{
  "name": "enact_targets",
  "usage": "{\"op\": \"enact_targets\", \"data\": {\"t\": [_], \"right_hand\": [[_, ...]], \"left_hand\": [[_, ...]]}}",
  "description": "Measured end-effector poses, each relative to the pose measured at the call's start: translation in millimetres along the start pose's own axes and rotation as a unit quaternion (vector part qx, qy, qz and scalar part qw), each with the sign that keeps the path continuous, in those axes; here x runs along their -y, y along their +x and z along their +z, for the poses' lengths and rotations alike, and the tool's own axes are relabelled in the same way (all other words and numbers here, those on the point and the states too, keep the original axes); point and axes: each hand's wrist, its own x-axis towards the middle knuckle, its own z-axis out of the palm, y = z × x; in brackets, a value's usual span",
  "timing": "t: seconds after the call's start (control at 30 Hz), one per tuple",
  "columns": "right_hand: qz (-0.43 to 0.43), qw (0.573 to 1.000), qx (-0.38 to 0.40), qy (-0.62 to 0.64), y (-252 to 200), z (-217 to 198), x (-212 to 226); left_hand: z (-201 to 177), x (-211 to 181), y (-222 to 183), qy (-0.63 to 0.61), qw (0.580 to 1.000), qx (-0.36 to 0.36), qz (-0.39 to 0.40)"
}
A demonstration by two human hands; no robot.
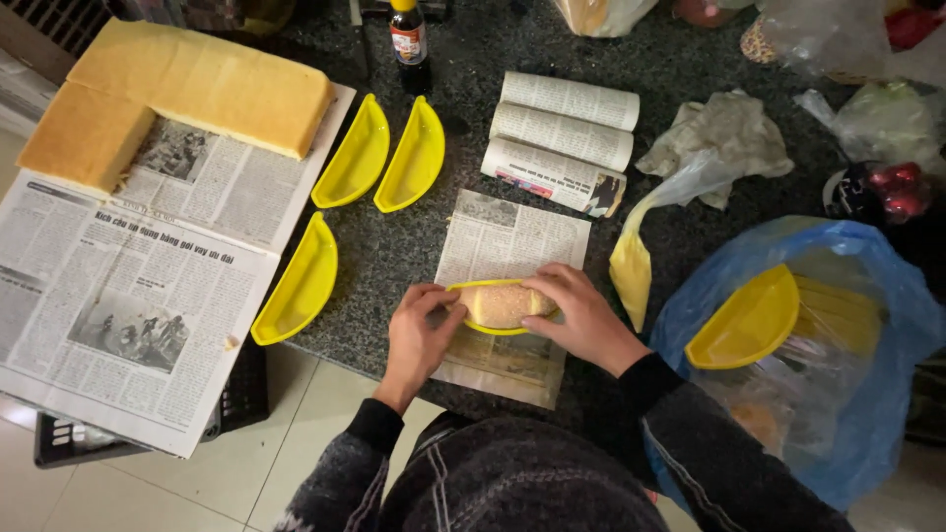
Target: Wrapping small crescent-shaped cakes individually in pieces of newspaper at a workspace.
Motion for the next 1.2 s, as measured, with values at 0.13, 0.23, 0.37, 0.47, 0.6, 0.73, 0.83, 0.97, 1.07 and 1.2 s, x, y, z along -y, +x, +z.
{"op": "enact_targets", "data": {"t": [0.13, 0.23, 0.37, 0.47, 0.6, 0.73, 0.83, 0.97, 1.07, 1.2], "right_hand": [[-0.015, 0.999, -0.044, 0.003, -6.6, -28.6, 11.9], [0.019, 0.998, -0.067, 0.01, -17.7, -41.6, 5.6], [0.081, 0.996, -0.025, -0.021, -22.6, -37.3, -2.9], [0.11, 0.993, -0.008, -0.029, -16.2, -23.0, -21.2], [0.084, 0.993, -0.035, -0.072, -21.7, -17.7, -23.1], [0.024, 0.988, -0.088, -0.128, -18.1, -3.2, -43.7], [-0.006, 0.98, -0.121, -0.158, -16.8, 2.5, -56.0], [0.055, 0.993, -0.055, -0.093, -11.8, -19.5, -29.9], [0.067, 0.989, -0.132, 0.008, -10.5, -27.0, -7.4], [-0.017, 0.964, -0.261, 0.053, 2.4, -7.8, -21.3]], "left_hand": [[-14.8, -14.4, 6.9, 0.018, 1.0, -0.001, 0.007], [-29.3, -37.6, 9.3, 0.038, 0.997, 0.01, 0.069], [-17.1, -68.6, 13.8, 0.146, 0.961, 0.064, 0.225], [6.2, -76.7, 17.0, 0.212, 0.931, 0.125, 0.271], [25.2, -92.2, 18.5, 0.26, 0.915, 0.144, 0.272], [32.5, -94.4, 23.4, 0.295, 0.895, 0.163, 0.292], [34.7, -95.1, 23.9, 0.311, 0.887, 0.159, 0.302], [29.1, -95.0, 22.9, 0.315, 0.887, 0.114, 0.318], [0.4, -77.4, 15.5, 0.179, 0.95, 0.128, 0.22], [-65.9, -65.0, 5.9, 0.175, 0.978, 0.019, 0.116]]}}
